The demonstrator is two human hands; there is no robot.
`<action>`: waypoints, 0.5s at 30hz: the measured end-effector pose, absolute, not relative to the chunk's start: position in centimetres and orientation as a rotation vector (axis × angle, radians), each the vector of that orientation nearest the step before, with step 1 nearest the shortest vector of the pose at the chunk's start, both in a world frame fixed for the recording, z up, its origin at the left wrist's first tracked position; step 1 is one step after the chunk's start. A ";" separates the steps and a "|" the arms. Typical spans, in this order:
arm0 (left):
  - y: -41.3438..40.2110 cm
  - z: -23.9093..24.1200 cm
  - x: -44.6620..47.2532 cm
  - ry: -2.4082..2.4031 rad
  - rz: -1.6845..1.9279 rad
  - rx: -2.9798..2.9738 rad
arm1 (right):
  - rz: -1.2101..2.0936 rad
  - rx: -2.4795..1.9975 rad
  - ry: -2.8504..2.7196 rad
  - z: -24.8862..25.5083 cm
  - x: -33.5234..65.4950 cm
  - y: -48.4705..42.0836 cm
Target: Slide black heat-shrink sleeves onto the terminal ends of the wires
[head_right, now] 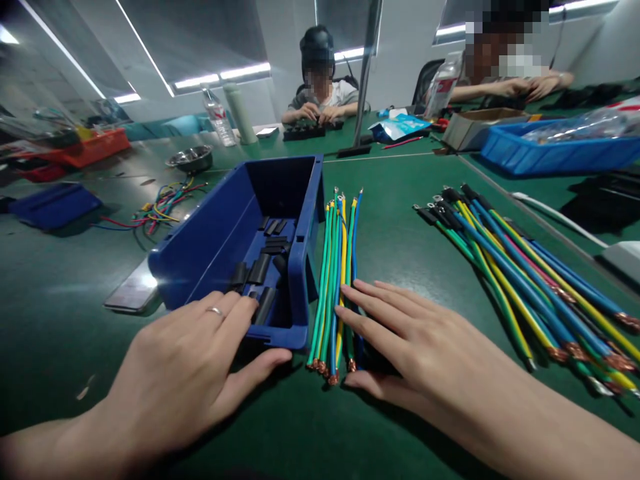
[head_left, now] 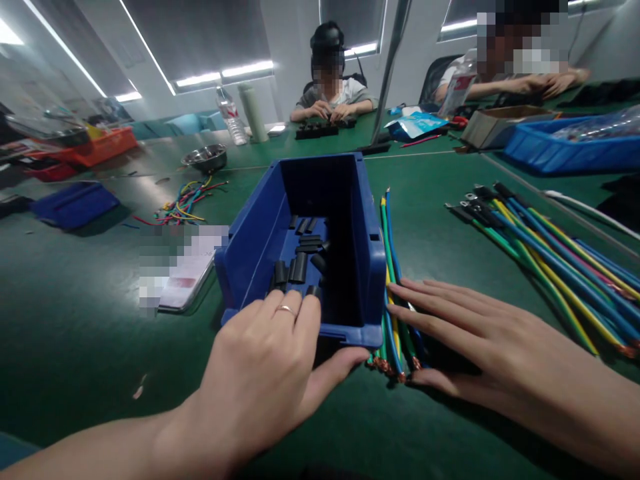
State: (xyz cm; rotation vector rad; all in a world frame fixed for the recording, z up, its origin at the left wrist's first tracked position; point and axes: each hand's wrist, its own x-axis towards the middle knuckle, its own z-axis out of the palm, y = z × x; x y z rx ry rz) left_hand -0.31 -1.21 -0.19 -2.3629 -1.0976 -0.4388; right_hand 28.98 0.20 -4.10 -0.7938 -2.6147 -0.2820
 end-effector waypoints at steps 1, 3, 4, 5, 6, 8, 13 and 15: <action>-1.3 -0.2 -0.3 -1.100 -0.446 -2.362 | -0.309 -0.767 -2.625 -4.1 29.0 0.3; -1.3 -0.3 -0.5 -1.083 -0.455 -2.394 | -0.326 -0.740 -2.648 -4.1 29.0 0.4; -1.3 -0.4 -0.6 -1.069 -0.460 -2.415 | -0.316 -0.738 -2.652 -4.0 29.1 0.3; -1.3 -0.5 -0.6 -1.060 -0.466 -2.428 | -0.296 -0.747 -2.659 -3.9 29.1 0.3; -1.2 -0.6 -0.7 -1.051 -0.472 -2.441 | -0.273 -0.760 -2.669 -3.7 29.1 0.1; -1.1 -0.7 -0.7 -1.018 -0.496 -2.453 | -0.250 -0.805 -2.691 -3.3 28.9 -0.2; -0.4 -0.9 -0.9 -0.845 -0.593 -2.526 | -0.226 -0.839 -2.683 -2.5 28.3 -0.5; 0.0 -1.2 -1.1 -0.796 -0.672 -2.594 | -0.200 -0.839 -2.676 -2.4 28.3 -0.5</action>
